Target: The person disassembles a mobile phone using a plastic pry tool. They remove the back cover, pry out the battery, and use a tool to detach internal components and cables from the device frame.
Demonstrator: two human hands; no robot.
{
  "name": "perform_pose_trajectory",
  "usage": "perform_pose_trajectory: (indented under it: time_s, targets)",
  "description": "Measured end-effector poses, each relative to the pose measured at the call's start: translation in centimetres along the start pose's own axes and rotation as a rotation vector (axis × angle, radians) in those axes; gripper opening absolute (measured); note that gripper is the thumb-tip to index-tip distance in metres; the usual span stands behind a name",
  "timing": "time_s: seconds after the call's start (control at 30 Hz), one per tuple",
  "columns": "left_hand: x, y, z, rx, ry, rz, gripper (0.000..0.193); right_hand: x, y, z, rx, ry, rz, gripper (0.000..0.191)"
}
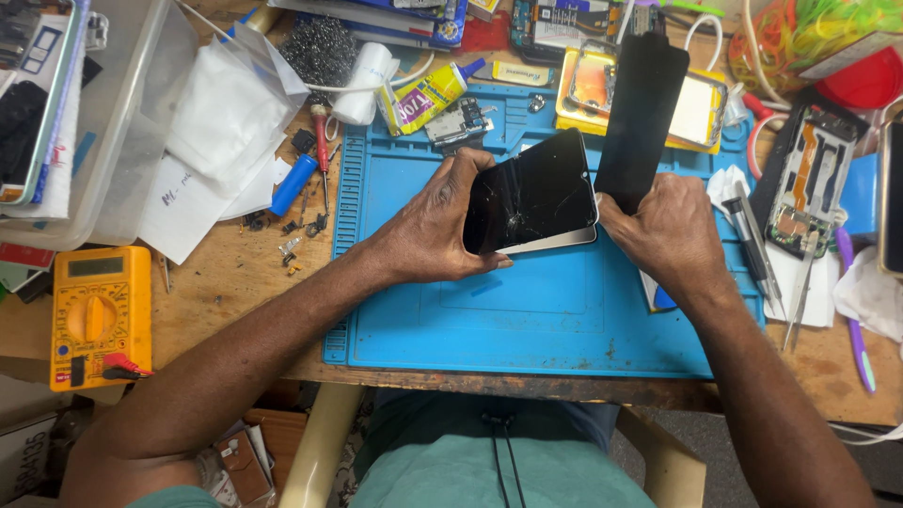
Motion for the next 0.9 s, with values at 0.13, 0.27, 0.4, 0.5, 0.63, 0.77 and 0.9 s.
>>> perform_pose_trajectory:
  time_s: [0.13, 0.27, 0.4, 0.5, 0.63, 0.77, 0.9]
  targets:
    - [-0.1, 0.4, 0.7, -0.007, -0.053, 0.031, 0.101, -0.2, -0.2, 1.4, -0.014, -0.092, -0.021, 0.047]
    - [0.2, 0.1, -0.2, 0.05, 0.035, -0.01, 0.107, -0.2, -0.3, 1.8, 0.0, -0.121, -0.05, 0.037]
    - [0.7, 0.3, -0.1, 0.042, 0.004, -0.002, 0.109, -0.1, -0.5, 2.0, 0.0, -0.128, -0.069, 0.04]
    - [0.7, 0.1, -0.3, 0.038, 0.015, -0.001, 0.104, -0.3, -0.7, 2.8, -0.049, -0.188, -0.087, 0.043]
    - [0.7, -0.3, -0.4, 0.036, 0.046, -0.022, 0.098, -0.1, -0.7, 1.9, 0.104, -0.085, -0.062, 0.038]
    - [0.8, -0.2, -0.3, 0.059, 0.063, -0.026, 0.098, 0.1, -0.7, 1.9, 0.1, -0.078, -0.063, 0.036]
    - [0.6, -0.4, -0.4, 0.048, 0.057, -0.028, 0.097, 0.0, -1.2, 2.6, 0.131, -0.139, -0.104, 0.032]
Point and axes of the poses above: each hand's wrist, its own x-axis towards the middle knuckle, its own y-axis out of the palm, z = x × y, the point moved 10 cm from there along x, towards the middle knuckle, and after that the axes turned 1 degree about y, right-handed, at the moved point
